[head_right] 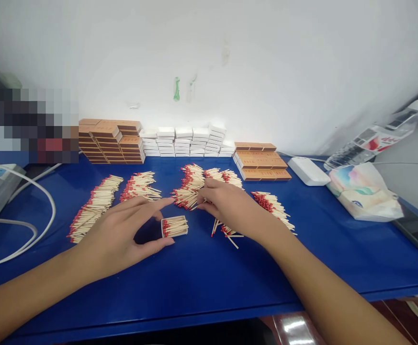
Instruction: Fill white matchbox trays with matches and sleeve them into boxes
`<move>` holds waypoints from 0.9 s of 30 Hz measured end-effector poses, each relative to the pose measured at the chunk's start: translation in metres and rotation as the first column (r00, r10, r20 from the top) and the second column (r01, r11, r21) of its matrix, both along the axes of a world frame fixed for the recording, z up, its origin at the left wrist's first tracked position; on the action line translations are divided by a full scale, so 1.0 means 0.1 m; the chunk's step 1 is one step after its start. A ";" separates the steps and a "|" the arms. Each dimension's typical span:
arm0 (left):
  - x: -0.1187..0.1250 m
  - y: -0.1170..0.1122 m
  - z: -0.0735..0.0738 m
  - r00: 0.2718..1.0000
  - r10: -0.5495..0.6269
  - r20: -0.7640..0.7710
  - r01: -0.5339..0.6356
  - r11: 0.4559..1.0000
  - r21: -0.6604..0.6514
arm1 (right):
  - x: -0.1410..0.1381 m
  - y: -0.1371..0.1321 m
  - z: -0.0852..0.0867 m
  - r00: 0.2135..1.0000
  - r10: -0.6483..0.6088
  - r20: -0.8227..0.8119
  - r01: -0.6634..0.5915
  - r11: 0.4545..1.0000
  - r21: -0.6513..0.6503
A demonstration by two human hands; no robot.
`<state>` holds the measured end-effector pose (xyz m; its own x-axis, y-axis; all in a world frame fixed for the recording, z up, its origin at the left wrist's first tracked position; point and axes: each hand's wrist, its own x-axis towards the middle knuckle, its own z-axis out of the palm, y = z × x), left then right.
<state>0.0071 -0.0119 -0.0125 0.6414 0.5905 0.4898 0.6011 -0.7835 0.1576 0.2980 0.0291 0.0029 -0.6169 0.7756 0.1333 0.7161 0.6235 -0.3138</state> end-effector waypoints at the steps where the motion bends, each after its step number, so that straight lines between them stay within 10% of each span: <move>1: 0.00 0.00 0.00 1.000 0.001 0.001 -0.001 1.000 -0.004 | 0.00 0.01 0.00 1.000 -0.008 0.008 0.008 1.000 -0.002; 27: 0.00 0.00 0.00 1.000 -0.008 -0.007 0.007 1.000 -0.016 | -0.03 -0.02 0.01 1.000 -0.016 0.004 0.016 0.998 -0.068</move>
<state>0.0071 -0.0115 -0.0129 0.6491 0.5932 0.4763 0.5963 -0.7855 0.1657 0.2946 0.0272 0.0034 -0.6045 0.7927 0.0782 0.7270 0.5892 -0.3525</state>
